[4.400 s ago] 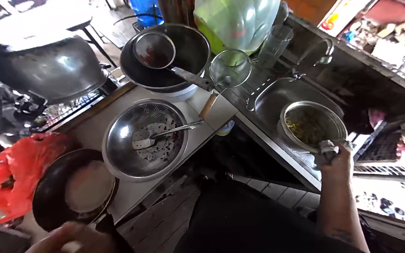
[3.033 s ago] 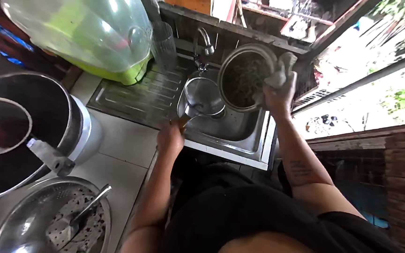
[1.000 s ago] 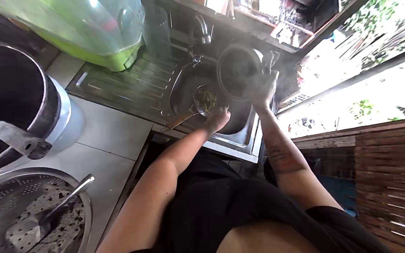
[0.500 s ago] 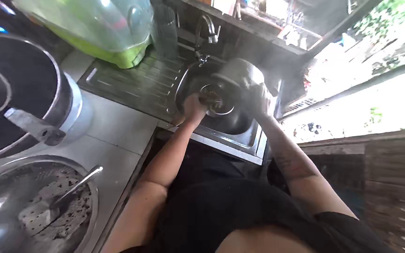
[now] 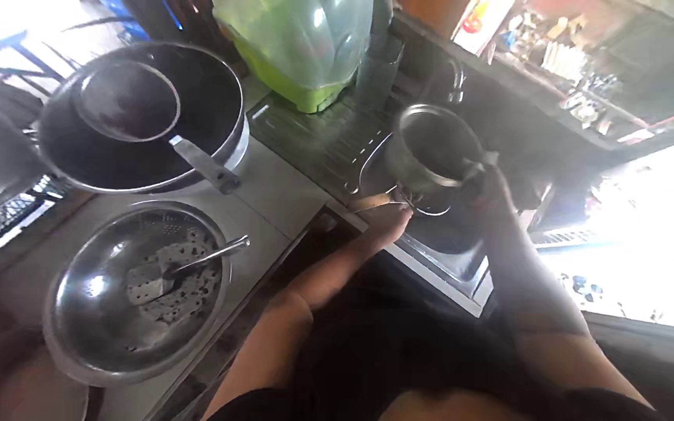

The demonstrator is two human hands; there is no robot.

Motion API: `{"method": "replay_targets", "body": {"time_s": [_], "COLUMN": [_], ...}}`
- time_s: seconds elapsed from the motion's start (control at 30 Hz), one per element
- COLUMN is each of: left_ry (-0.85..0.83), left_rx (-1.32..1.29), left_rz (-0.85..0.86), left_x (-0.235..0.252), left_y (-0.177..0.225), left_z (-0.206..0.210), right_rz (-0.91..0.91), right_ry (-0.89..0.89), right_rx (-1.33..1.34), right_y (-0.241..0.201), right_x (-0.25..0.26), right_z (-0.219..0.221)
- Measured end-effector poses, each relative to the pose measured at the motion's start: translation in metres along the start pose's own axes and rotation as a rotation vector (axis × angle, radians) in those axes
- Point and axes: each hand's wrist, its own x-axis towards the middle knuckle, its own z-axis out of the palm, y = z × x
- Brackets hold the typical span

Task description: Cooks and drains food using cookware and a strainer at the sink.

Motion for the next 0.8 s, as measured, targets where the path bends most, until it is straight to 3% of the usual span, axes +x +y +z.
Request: {"method": "replay_targets", "body": {"time_s": [0.13,0.2,0.27,0.37,0.43,0.53,0.6,0.7,0.8], "left_ry": [0.131,0.056,-0.130,-0.326,-0.345,0.024,0.143,0.100,0.121], "left_rx": [0.077,-0.001,-0.204,-0.224,-0.076,0.070,0.035,0.019,0.012], "left_rz": [0.138,0.034,-0.149,-0.334,-0.356,-0.173,-0.091,-0.130,-0.204], "left_x": [-0.003,-0.014,-0.028,-0.035,-0.028,-0.011,-0.003,-0.001,0.009], "left_y": [0.001,0.014,0.016,0.016,0.023,0.020,0.010,0.009,0.010], "left_z": [0.008,-0.004,-0.015,-0.025,-0.027,-0.019,-0.019,-0.037,-0.042], "right_rz": [0.175,0.204,0.200,0.254,0.206,0.013,-0.113,-0.215,-0.202], "right_ry": [-0.161,-0.226,-0.303,-0.414,-0.434,-0.399,-0.287,-0.018,0.121], "right_rx": [0.059,0.041,-0.010,-0.121,-0.144,-0.115,-0.190,-0.502,-0.955], "right_y": [0.018,0.037,0.061,0.067,0.057,0.032,0.018,0.003,-0.002], "right_x": [-0.008,-0.006,0.006,0.003,-0.005,-0.005,0.006,0.044,0.086], "right_z": [0.101,0.152,0.192,0.205,0.189,0.133,0.083,0.006,-0.052]}}
